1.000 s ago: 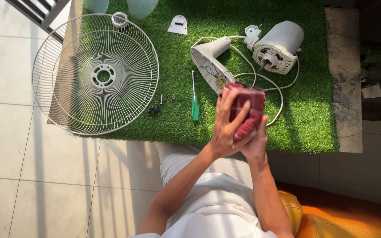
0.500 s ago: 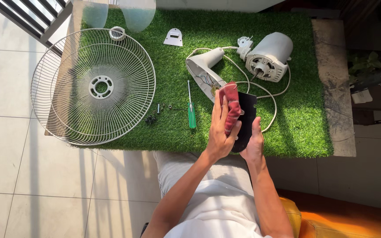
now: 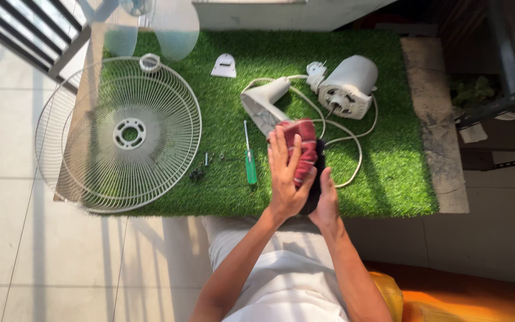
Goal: The person uses a screwdriver to adjust wires inside the base of a disassembled electric fan. After tightening connections, the person wipes a black plastic cover with a red cloth.
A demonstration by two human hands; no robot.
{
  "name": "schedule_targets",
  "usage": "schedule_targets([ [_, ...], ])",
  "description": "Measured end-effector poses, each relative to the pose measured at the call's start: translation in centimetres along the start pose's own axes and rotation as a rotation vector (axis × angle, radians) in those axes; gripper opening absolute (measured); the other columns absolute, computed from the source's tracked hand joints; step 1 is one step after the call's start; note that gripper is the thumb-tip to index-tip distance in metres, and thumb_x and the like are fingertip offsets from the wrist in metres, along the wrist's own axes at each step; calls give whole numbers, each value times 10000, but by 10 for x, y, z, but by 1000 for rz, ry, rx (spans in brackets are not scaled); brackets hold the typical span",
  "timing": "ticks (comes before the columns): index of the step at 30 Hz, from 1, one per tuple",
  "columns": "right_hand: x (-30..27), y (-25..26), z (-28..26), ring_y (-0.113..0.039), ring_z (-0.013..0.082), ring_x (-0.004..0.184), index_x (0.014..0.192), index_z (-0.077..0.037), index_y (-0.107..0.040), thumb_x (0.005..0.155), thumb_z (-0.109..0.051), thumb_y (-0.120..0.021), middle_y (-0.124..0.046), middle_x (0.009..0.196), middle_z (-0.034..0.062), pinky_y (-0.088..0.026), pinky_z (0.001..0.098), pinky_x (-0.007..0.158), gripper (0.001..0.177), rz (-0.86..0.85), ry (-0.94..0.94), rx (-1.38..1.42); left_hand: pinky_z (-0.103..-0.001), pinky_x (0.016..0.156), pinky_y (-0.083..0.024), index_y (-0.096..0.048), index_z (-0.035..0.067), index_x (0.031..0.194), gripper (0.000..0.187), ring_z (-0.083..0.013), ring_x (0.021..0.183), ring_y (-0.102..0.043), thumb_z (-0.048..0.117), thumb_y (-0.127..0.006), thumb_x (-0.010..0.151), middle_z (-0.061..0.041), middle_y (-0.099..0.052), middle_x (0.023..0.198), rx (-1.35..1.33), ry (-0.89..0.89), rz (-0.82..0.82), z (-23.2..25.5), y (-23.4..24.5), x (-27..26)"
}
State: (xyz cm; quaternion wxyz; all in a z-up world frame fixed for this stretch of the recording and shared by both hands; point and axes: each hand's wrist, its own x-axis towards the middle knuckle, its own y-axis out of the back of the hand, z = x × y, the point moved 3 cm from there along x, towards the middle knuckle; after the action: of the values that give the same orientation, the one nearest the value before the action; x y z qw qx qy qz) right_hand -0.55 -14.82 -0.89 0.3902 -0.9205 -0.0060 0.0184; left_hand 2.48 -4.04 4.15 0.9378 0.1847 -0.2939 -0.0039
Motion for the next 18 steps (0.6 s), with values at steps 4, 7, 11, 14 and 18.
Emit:
schedule_targets([
  [4, -1, 7, 12, -510, 254, 1370, 1597, -54, -330, 1087, -510, -390, -478, 1537, 133, -431, 422, 1124, 687, -7, -82, 76, -620, 1312, -28, -360, 92, 1625, 715, -461, 1640, -71, 279, -645, 997, -215, -118, 1750, 43, -30, 20, 2, 2, 22],
  [7, 9, 14, 11, -482, 253, 1378, 1607, -112, -312, 1075, -533, -378, -461, 1543, 106, -402, 444, 1144, 681, 22, -54, 109, -620, 1327, -34, -378, 90, 1623, 689, -440, 1656, -91, 230, -630, 997, -210, -156, 1756, -51, -80, -15, 14, -6, 22],
  [11, 32, 14, -5, -407, 221, 1523, 1597, -130, -307, 1017, -543, -424, -372, 1649, 39, -325, 471, 1257, 722, -130, 131, 231, -612, 1358, -37, -440, 99, 1609, 666, -425, 1682, -127, 152, -604, 966, -206, -208, 1770, -208, -121, -99, 39, -18, 7],
  [14, 35, 22, -19, -412, 294, 1496, 1575, -102, -310, 1069, -496, -493, -357, 1683, 103, -272, 495, 1265, 667, -210, 62, 259, -595, 1310, -64, -463, 93, 1561, 696, -438, 1628, -127, 206, -682, 910, -232, -208, 1717, -222, -189, -167, 50, -22, 2],
  [18, 39, 29, -15, -451, 252, 1459, 1623, -114, -315, 1069, -489, -488, -413, 1633, 110, -321, 466, 1246, 691, -204, 191, 151, -565, 1323, -109, -472, 107, 1567, 682, -427, 1646, -157, 157, -707, 928, -238, -210, 1726, -190, -240, -41, 44, -26, 30],
])
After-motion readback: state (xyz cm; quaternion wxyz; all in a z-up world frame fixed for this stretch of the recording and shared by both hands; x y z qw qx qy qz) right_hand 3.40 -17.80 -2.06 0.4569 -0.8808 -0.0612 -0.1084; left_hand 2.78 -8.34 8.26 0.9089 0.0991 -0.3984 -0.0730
